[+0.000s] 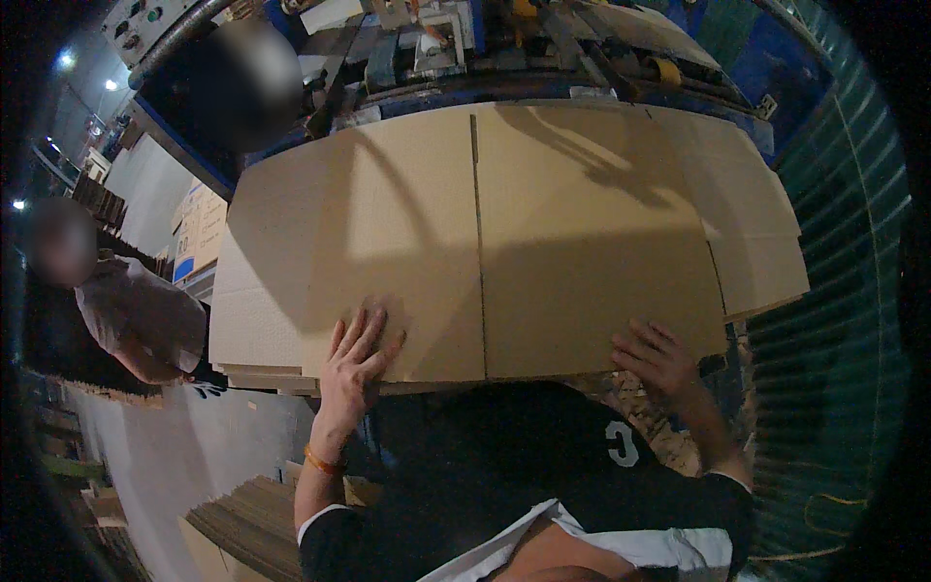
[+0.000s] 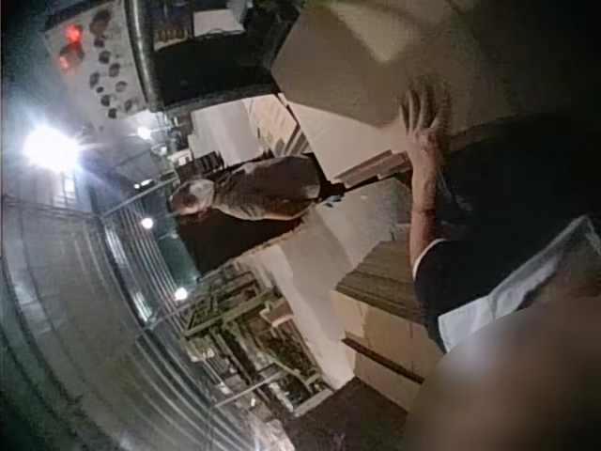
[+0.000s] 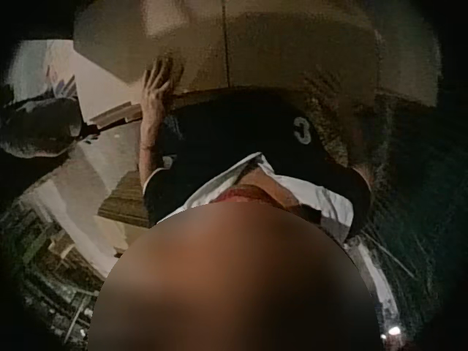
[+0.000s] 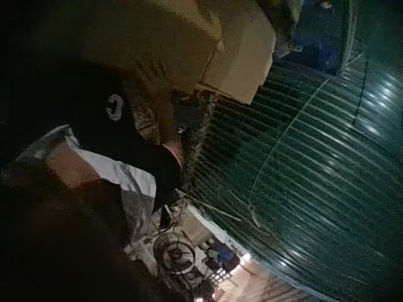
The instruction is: The person repeatedly picks up flat cardboard sheets from a conveyor and stacks them on a growing pile. The hands align each sheet and place it on top of the previous ones. A coworker stands nearby but does not assist with the stacking.
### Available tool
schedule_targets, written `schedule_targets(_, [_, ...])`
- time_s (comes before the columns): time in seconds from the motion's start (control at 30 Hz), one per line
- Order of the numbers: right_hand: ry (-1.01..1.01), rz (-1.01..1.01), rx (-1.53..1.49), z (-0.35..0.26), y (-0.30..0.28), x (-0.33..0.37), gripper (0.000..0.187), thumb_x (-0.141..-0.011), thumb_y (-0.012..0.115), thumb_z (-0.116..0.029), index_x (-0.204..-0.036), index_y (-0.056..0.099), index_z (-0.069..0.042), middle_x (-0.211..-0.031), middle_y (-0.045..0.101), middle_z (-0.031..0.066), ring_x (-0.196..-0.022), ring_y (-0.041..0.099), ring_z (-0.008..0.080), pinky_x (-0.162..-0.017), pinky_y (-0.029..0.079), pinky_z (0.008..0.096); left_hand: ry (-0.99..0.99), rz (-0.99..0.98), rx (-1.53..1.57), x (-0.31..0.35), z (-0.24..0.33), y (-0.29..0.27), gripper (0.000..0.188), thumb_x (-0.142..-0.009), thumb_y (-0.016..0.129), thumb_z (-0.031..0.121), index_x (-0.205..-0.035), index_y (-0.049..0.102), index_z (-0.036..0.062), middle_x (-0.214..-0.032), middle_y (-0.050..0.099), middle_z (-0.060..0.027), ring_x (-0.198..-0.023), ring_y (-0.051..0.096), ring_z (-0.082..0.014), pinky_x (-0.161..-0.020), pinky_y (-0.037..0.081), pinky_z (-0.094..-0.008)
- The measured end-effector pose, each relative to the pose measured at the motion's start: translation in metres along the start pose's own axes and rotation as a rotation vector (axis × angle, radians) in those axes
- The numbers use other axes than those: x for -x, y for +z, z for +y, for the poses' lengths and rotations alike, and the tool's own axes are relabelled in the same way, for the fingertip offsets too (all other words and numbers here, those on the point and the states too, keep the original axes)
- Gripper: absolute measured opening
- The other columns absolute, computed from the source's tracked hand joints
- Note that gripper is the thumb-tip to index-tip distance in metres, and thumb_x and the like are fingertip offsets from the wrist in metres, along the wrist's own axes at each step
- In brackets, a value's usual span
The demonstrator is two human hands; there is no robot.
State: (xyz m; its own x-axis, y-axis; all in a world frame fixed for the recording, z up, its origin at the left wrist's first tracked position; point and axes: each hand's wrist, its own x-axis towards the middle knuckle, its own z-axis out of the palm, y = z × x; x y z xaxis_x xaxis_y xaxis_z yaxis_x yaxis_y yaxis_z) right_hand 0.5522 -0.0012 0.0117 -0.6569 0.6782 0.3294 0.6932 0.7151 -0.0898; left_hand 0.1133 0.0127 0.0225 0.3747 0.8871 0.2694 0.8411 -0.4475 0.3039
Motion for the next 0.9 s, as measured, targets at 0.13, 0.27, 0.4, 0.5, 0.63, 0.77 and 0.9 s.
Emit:
schedule_targets(0.13, [-0.019,-0.163,-0.056,0.019,-0.001,0.002,0.061,-0.070,0.065,-0.020,-0.129,0.047,-0.021,-0.138,0.042,-0.0003,-0.127,0.038,0.0269,-0.104,0.031,0.0456,0.095,-0.135,-0.186,-0.009,-0.007,-0.009,0.047,-0.076,0.056,0.012,-0.122,0.056,0.0211,-0.138,0.041,-0.0098,-0.128,0.036,-0.0320,-0.107,0.025,-0.0469])
schedule_targets(0.27, [0.006,-0.235,-0.011,0.054,0.003,-0.014,0.060,-0.077,0.060,-0.037,-0.132,0.043,-0.019,-0.140,0.038,0.0053,-0.126,0.038,0.0306,-0.104,0.029,0.0480,0.099,-0.097,-0.202,-0.021,-0.022,-0.013,0.051,-0.074,0.058,0.014,-0.124,0.053,0.0202,-0.139,0.039,-0.0098,-0.129,0.035,-0.0318,-0.107,0.025,-0.0468])
schedule_targets(0.4, [0.130,-0.343,0.157,0.092,-0.001,-0.052,0.069,-0.075,0.058,-0.050,-0.133,0.043,-0.015,-0.139,0.036,0.0118,-0.128,0.031,0.0350,-0.105,0.024,0.0503,0.073,0.049,-0.144,-0.043,-0.042,-0.008,0.063,-0.069,0.065,0.010,-0.129,0.049,0.0191,-0.138,0.039,-0.0118,-0.129,0.035,-0.0319,-0.107,0.026,-0.0474])
schedule_targets(0.5, [0.032,-0.174,0.196,0.125,0.003,-0.083,0.072,-0.076,0.052,-0.060,-0.132,0.044,-0.015,-0.137,0.040,0.0121,-0.128,0.032,0.0344,-0.105,0.024,0.0487,0.030,0.101,-0.134,-0.072,-0.070,0.002,0.068,-0.067,0.068,0.006,-0.131,0.046,0.0179,-0.137,0.040,-0.0133,-0.128,0.036,-0.0317,-0.106,0.028,-0.0458])
schedule_targets(0.63, [0.284,-0.213,-0.029,0.181,0.018,-0.126,0.064,-0.077,0.057,-0.051,-0.130,0.046,-0.016,-0.136,0.042,0.0132,-0.127,0.032,0.0352,-0.105,0.027,0.0435,0.101,0.287,-0.073,-0.136,-0.118,0.028,0.064,-0.073,0.070,0.010,-0.131,0.044,0.0125,-0.133,0.043,-0.0158,-0.122,0.041,-0.0348,-0.102,0.035,-0.0398])
schedule_targets(0.77, [0.342,-0.132,0.077,0.222,0.044,-0.186,0.057,-0.081,0.060,-0.029,-0.131,0.043,-0.007,-0.139,0.036,0.0174,-0.129,0.031,0.0324,-0.104,0.031,0.0395,0.013,0.397,-0.245,-0.222,-0.159,0.044,0.048,-0.082,0.054,0.012,-0.130,0.044,0.0120,-0.123,0.048,-0.0173,-0.111,0.049,-0.0325,-0.095,0.041,-0.0360])
schedule_targets(0.9, [0.330,0.058,0.001,0.233,0.033,-0.183,0.051,-0.086,0.057,-0.028,-0.130,0.044,-0.006,-0.139,0.037,0.0153,-0.131,0.027,0.0341,-0.107,0.025,0.0408,-0.343,0.526,-0.560,-0.245,-0.156,0.048,0.057,-0.082,0.060,0.029,-0.131,0.040,0.0072,-0.126,0.045,-0.0207,-0.115,0.045,-0.0343,-0.092,0.042,-0.0427])
